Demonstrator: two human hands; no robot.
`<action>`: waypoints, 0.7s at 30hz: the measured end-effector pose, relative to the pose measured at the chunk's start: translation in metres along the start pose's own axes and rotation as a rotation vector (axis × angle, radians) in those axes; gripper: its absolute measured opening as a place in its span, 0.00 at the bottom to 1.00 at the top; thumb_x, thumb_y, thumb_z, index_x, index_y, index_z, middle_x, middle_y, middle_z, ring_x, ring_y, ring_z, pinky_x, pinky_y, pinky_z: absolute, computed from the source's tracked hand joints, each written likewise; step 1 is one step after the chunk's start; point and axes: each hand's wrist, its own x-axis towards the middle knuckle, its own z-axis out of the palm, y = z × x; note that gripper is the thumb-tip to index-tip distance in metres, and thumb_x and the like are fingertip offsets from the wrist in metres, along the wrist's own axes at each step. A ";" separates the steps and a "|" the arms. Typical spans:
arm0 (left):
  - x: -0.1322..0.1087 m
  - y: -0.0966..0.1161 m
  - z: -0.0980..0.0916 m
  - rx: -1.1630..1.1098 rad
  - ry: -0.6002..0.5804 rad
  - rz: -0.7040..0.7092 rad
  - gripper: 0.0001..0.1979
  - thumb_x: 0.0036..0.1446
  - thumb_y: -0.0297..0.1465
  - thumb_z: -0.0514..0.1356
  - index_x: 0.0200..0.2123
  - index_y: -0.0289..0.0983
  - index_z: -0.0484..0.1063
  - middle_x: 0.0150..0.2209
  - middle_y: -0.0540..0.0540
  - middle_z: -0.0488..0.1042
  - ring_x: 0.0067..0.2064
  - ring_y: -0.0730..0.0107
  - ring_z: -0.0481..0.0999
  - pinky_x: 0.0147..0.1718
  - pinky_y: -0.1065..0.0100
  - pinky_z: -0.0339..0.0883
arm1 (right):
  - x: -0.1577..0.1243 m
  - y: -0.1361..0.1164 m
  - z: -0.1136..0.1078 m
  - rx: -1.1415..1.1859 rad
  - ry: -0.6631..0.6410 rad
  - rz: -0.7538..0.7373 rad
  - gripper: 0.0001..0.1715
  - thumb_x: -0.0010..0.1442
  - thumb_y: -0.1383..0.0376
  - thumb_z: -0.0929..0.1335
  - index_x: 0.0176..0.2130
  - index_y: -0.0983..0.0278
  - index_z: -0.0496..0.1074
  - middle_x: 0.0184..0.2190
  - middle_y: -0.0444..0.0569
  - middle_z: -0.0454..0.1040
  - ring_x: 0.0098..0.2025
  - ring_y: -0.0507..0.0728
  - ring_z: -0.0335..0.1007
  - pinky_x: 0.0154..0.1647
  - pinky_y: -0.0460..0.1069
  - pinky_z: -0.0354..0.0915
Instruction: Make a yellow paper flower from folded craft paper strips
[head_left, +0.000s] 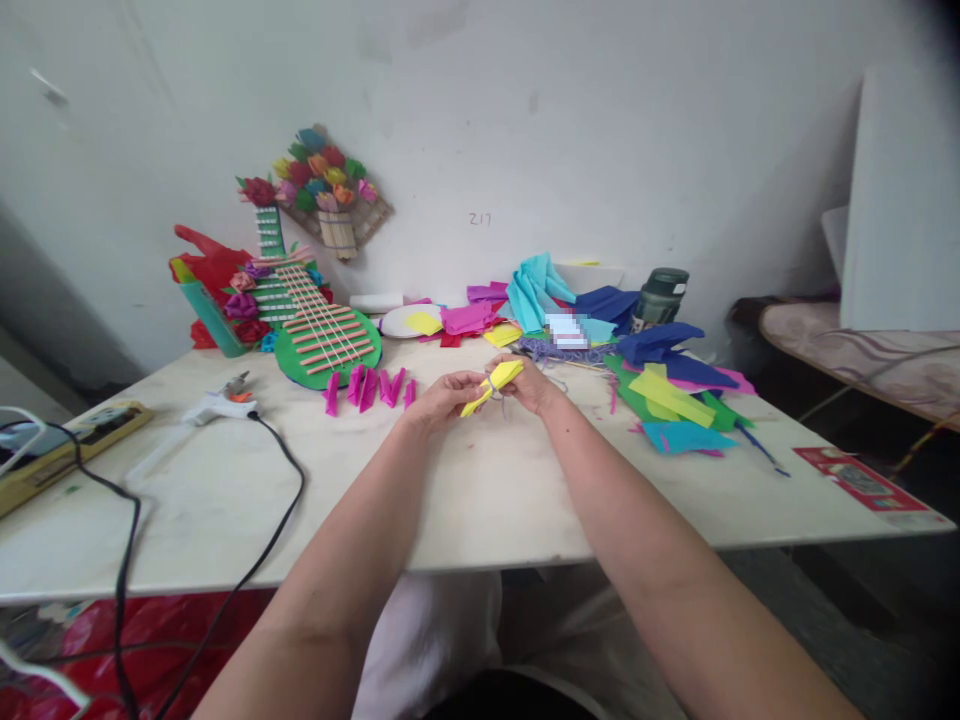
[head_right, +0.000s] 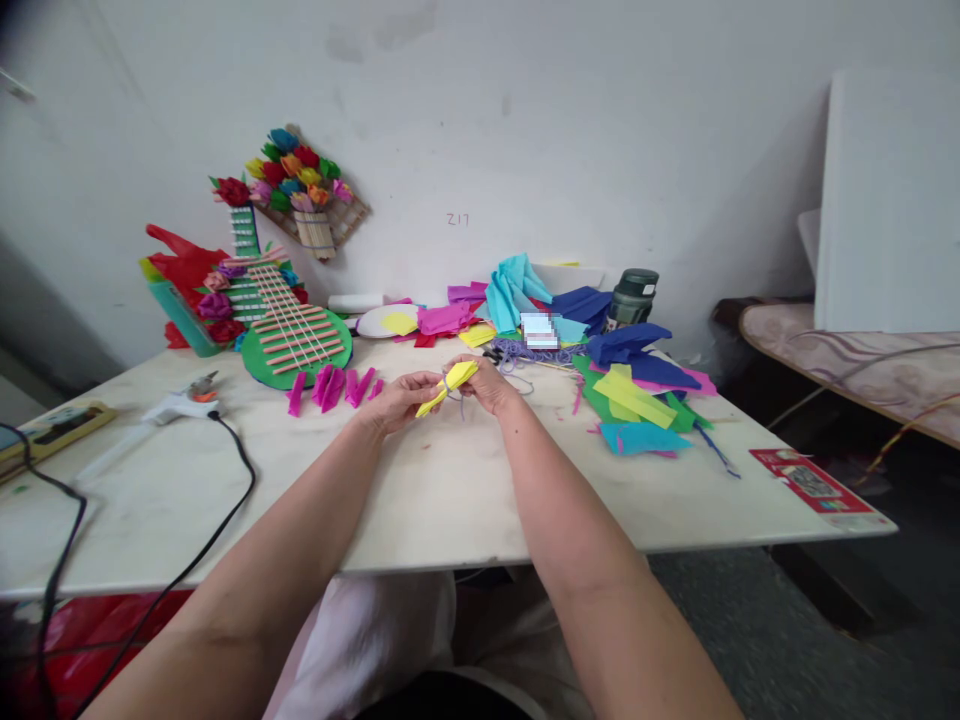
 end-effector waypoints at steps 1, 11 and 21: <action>0.000 -0.001 0.000 -0.004 -0.001 0.016 0.16 0.37 0.28 0.66 0.34 0.32 0.71 0.25 0.49 0.70 0.22 0.77 0.68 0.23 0.73 0.60 | 0.000 0.000 0.000 0.006 0.008 0.003 0.06 0.39 0.68 0.65 0.24 0.66 0.66 0.15 0.38 0.59 0.15 0.43 0.46 0.16 0.43 0.42; 0.001 -0.002 -0.001 0.051 -0.007 0.084 0.16 0.39 0.30 0.66 0.33 0.34 0.68 0.23 0.50 0.70 0.22 0.76 0.68 0.22 0.72 0.60 | 0.000 0.002 -0.003 0.071 -0.005 0.032 0.15 0.37 0.69 0.65 0.31 0.66 0.68 0.15 0.36 0.59 0.14 0.43 0.46 0.15 0.43 0.43; 0.000 -0.001 0.001 0.081 0.010 0.103 0.19 0.38 0.31 0.66 0.36 0.35 0.65 0.21 0.51 0.69 0.22 0.76 0.68 0.21 0.74 0.56 | 0.001 0.004 -0.003 0.059 0.018 0.045 0.14 0.38 0.68 0.65 0.31 0.65 0.69 0.17 0.38 0.63 0.15 0.44 0.50 0.15 0.43 0.47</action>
